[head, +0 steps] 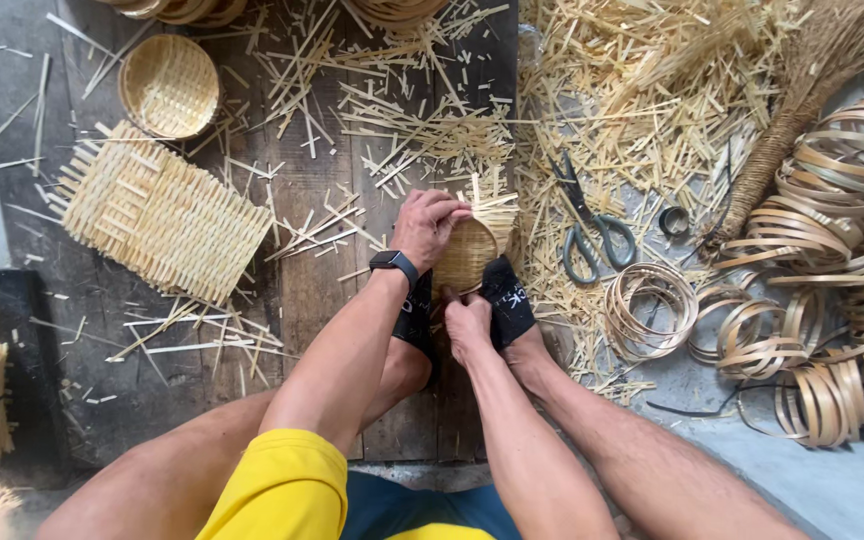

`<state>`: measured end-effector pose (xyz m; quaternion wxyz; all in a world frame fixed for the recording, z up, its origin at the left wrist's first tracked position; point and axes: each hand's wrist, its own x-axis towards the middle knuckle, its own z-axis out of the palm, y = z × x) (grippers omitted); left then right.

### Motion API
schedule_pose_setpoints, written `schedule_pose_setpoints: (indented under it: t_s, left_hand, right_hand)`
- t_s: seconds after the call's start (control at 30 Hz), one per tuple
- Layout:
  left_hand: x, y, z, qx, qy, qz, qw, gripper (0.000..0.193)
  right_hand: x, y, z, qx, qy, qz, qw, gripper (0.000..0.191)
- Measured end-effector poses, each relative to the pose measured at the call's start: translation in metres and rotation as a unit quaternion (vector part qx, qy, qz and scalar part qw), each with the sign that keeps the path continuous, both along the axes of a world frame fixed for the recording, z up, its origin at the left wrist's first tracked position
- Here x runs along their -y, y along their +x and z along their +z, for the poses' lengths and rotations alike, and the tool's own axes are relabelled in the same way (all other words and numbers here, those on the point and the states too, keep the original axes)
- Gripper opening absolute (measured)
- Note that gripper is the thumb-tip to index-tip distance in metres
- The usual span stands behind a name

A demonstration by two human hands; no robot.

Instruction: The person sits on the floor of a bamboo craft workshop finishing woven bamboo baskets. They hold a woven basket body over a round wooden mold, trim excess weaving strips with scissors, tuck and press the rim strips into place, and stack completed baskets with a pile of finished ones.

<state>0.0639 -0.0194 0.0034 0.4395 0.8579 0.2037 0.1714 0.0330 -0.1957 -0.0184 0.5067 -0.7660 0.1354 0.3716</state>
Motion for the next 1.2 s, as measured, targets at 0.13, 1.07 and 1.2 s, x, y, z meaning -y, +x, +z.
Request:
schedule_pose_setpoints:
  t_s: [0.13, 1.07, 1.2]
  left_hand:
    - [-0.002, 0.003, 0.009, -0.014, -0.016, -0.008, 1.0, 0.013]
    - [-0.015, 0.023, -0.01, -0.117, -0.33, 0.092, 0.932, 0.025]
    - [-0.021, 0.025, -0.009, -0.084, -0.263, 0.092, 0.957, 0.031]
  right_hand:
    - [-0.005, 0.004, 0.014, -0.067, 0.021, -0.009, 0.997, 0.028]
    - [-0.032, 0.139, 0.035, 0.118, -0.064, 0.03, 0.991, 0.033]
    - [-0.027, 0.137, 0.026, 0.142, -0.048, 0.075, 0.986, 0.041]
